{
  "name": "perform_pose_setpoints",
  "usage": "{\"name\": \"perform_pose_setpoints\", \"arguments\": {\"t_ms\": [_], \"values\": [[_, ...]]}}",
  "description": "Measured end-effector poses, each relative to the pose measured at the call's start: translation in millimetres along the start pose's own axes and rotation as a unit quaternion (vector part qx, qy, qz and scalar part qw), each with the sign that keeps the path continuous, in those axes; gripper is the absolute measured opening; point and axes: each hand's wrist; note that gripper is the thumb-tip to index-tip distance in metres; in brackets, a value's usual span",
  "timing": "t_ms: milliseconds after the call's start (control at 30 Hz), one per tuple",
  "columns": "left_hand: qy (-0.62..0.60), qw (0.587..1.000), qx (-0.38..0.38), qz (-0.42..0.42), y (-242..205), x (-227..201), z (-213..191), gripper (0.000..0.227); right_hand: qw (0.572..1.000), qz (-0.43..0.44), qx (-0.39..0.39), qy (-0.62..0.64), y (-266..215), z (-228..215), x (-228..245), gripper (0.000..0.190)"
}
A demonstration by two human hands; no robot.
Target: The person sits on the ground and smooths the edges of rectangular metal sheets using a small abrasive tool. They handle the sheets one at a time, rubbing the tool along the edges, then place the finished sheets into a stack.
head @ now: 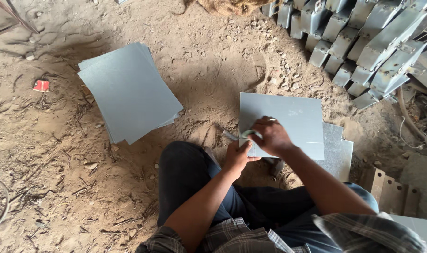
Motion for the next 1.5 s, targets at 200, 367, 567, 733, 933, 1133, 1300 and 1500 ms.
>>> {"name": "perform_pose_setpoints", "arguments": {"t_ms": [200, 367, 567, 733, 933, 1133, 1300, 1500], "values": [[0.012, 1.0, -0.007, -0.003, 0, -1, 0, 0.035, 0.999, 0.027, 0.009, 0.031, 4, 15, 4, 0.013], [0.012, 0.999, -0.036, -0.022, -1, -4, 3, 0.033, 1.0, 0.018, 0.01, 0.021, 10, 17, 11, 0.019], [-0.006, 1.0, -0.005, 0.01, -4, -2, 3, 0.032, 0.999, 0.03, 0.019, -0.006, -1, -5, -1, 0.018], [0.004, 1.0, -0.001, 0.015, 1, 1, -2, 0.031, 0.998, 0.045, 0.035, 0.014, 18, 24, 13, 0.019], [-0.008, 1.0, -0.003, 0.012, -2, 0, 2, 0.034, 0.998, 0.05, 0.034, -0.034, -11, -4, -15, 0.023], [0.028, 0.999, 0.009, 0.024, -3, -3, 0, 0.034, 0.995, 0.061, 0.072, -0.012, 15, 22, 8, 0.02], [0.006, 1.0, -0.006, 0.024, -5, -6, 3, 0.032, 0.998, 0.032, 0.058, -0.005, 1, 9, -7, 0.015], [0.014, 1.0, -0.021, 0.015, -2, -1, -4, 0.03, 0.995, 0.066, 0.072, -0.023, 2, 7, -10, 0.017]]}}
Point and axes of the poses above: each hand's wrist, its own y-axis towards the middle knuckle, its own z-axis out of the palm, x = y × z, and after that the axes turned 3 degrees about -y, right-handed
